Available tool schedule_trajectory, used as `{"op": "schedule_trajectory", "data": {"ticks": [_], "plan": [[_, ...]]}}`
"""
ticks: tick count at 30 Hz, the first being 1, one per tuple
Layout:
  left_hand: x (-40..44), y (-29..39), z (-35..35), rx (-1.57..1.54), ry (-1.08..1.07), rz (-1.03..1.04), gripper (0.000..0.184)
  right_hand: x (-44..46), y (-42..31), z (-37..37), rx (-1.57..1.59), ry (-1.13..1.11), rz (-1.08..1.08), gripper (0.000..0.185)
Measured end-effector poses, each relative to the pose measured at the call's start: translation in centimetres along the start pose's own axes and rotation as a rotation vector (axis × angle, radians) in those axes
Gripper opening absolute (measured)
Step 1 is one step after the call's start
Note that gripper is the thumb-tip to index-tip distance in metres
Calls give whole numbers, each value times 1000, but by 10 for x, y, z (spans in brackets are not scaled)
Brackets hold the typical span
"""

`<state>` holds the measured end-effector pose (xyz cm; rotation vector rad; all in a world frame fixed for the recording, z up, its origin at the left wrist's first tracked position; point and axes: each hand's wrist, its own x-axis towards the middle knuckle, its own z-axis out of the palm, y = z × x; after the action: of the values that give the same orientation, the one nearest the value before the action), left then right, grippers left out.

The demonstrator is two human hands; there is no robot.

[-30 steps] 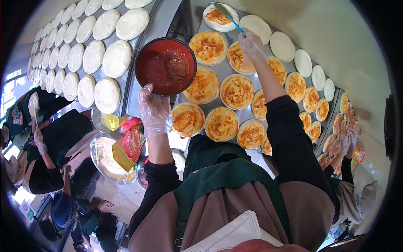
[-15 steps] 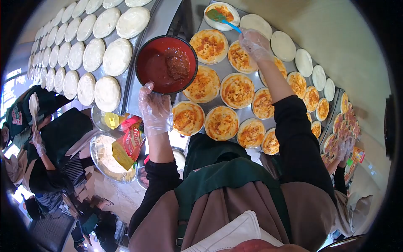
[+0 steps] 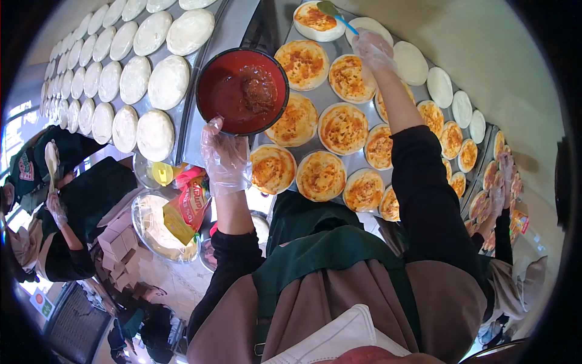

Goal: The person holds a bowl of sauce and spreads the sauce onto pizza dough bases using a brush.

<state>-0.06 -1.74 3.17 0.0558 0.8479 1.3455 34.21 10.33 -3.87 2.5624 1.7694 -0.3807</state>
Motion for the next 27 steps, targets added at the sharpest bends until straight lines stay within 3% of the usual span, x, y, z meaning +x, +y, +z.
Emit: {"op": "schedule_trajectory", "data": {"ticks": [5, 12, 15, 21, 23, 27], "plan": [[2, -1, -3, 12, -14, 1, 42, -27, 1, 11, 142, -61, -117, 31], [-1, 1, 0, 21, -30, -10, 40, -24, 15, -10, 122, 70, -34, 28], [-1, -2, 0, 14, -9, -11, 41, -25, 23, -2, 25, 52, -52, 32], [-1, -3, 2, 33, -28, -5, 42, -54, 26, -11, 147, -76, -100, 32], [-1, -2, 1, 47, -13, 2, 43, -52, 26, -17, 308, -47, -125, 32], [-6, -2, 7, 38, -16, 0, 44, -25, 23, -9, 229, 64, -95, 32]]}}
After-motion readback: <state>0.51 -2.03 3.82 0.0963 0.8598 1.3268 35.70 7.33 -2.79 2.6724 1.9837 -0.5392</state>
